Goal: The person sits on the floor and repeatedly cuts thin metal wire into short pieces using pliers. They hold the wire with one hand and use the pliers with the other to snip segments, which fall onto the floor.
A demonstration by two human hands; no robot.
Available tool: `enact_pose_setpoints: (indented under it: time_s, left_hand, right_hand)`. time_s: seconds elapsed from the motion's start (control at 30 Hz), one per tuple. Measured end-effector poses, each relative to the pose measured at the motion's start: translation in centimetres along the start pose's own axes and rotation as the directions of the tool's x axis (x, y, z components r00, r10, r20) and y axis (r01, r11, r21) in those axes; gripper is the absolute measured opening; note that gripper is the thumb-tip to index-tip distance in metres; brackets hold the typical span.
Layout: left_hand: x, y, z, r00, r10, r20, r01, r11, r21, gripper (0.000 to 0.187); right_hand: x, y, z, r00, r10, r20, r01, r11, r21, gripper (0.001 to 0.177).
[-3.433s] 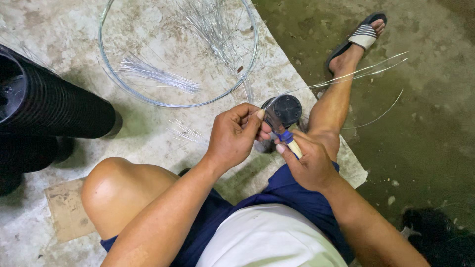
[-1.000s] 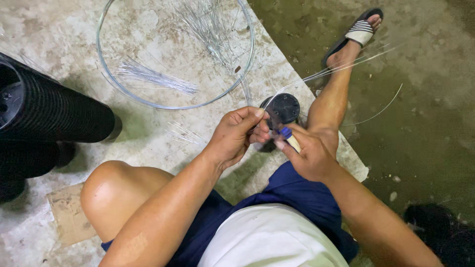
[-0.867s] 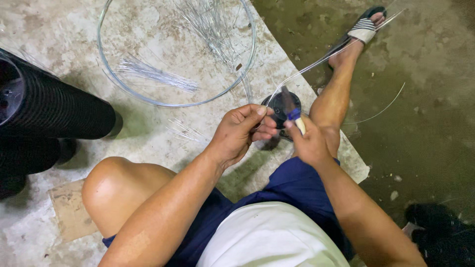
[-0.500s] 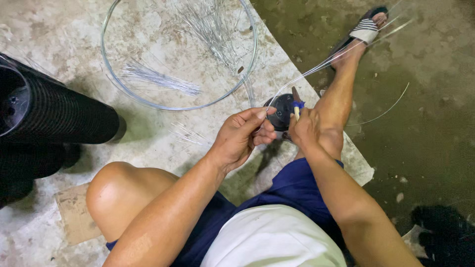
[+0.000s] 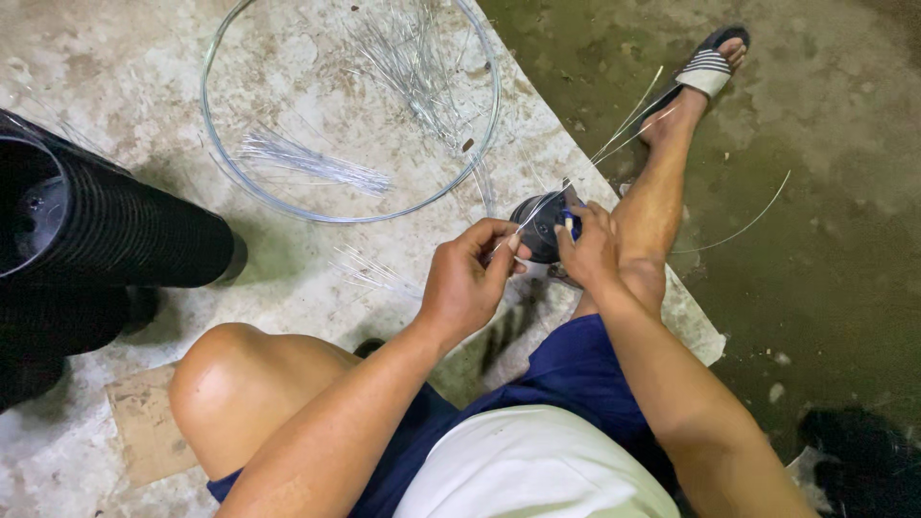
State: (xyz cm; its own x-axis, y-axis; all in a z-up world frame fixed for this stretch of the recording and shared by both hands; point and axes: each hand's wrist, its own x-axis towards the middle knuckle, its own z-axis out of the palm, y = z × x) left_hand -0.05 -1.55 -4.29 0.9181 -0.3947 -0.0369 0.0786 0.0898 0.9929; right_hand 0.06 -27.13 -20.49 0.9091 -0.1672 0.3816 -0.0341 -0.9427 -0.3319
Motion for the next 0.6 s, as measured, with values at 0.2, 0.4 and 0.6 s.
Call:
enact_pose_setpoints:
  time_s: [0.2,0.4,0.6]
  left_hand:
    - [-0.6,1.0,-0.2,0.900,0.431,0.057,-0.374,0.700,0.608,0.018]
    - [-0.8,1.1,0.6,0.914,0.398,0.076,-0.365,0.727,0.581,0.018]
    - [-1.1,1.8,0.2,0.921,0.378,0.090,-0.337,0.660,0.671,0.011]
  right_hand:
    - [-0.7,-6.5,-8.1,0.929,0.033,0.369,-0.369,0.177,0.912,0.027]
    - [0.7,-10.1,-10.1,0.887,0.188,0.421,-0.455,0.200,0.868,0.007]
    - [0.4,-10.1,-10.2,0.828,0.190,0.528,-0.540,0.019,0.841,0.015]
